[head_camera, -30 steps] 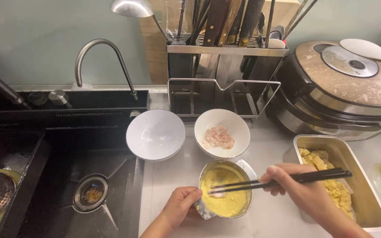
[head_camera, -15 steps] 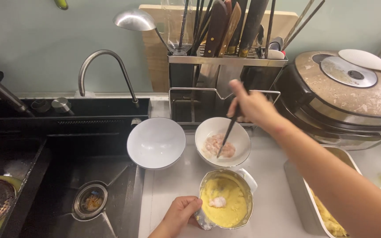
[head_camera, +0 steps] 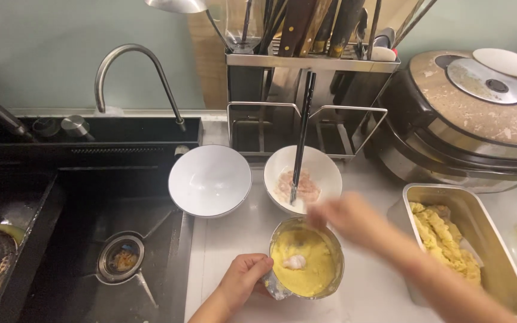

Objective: The recorder uses chopsticks to dip pieces of raw chicken into batter and then places them into a metal container.

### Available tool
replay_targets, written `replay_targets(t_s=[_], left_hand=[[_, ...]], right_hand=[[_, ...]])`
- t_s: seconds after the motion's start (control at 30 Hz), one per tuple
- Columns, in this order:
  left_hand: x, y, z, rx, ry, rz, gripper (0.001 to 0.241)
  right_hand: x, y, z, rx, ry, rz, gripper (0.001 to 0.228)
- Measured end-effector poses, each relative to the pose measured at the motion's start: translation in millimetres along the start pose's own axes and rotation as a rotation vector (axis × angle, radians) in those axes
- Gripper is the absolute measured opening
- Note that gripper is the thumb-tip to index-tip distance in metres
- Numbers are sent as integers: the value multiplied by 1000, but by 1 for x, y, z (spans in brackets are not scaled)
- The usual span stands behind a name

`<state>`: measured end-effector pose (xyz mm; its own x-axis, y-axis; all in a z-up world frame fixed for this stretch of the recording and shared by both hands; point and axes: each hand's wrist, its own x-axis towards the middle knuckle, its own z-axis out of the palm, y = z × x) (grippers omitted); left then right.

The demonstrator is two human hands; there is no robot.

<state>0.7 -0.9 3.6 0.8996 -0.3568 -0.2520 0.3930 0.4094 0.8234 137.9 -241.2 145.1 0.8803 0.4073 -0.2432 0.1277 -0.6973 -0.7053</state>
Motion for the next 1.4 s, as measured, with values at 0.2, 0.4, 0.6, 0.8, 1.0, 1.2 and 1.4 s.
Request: replay_targets(t_s=[0.2,0.4,0.6,0.8,1.0,1.2,1.4], left_hand=[[-6,10,7,-9,-2,1,33],[-6,10,7,26,-22,46,34],[-13,26,18,22,40,-32,31],[-3,-2,-2,40,-29,108,33],[-5,9,5,52,-21,65,32],[-10,19,11,64,-2,43,33],[-10,19,14,68,13,30,32]], right_hand=[[-91,-21,51,-97,-186,-443,42],[-92,-14,70,-224,-91,-361,28],[-53,-12,79,-281,194,-527,62],[-38,18,103,-121,-80,-260,46],[-48,-5,90,-251,57,-440,51],[-44,8,91,-35,-82,-324,51],[-50,0,98,-280,-34,-284,48]])
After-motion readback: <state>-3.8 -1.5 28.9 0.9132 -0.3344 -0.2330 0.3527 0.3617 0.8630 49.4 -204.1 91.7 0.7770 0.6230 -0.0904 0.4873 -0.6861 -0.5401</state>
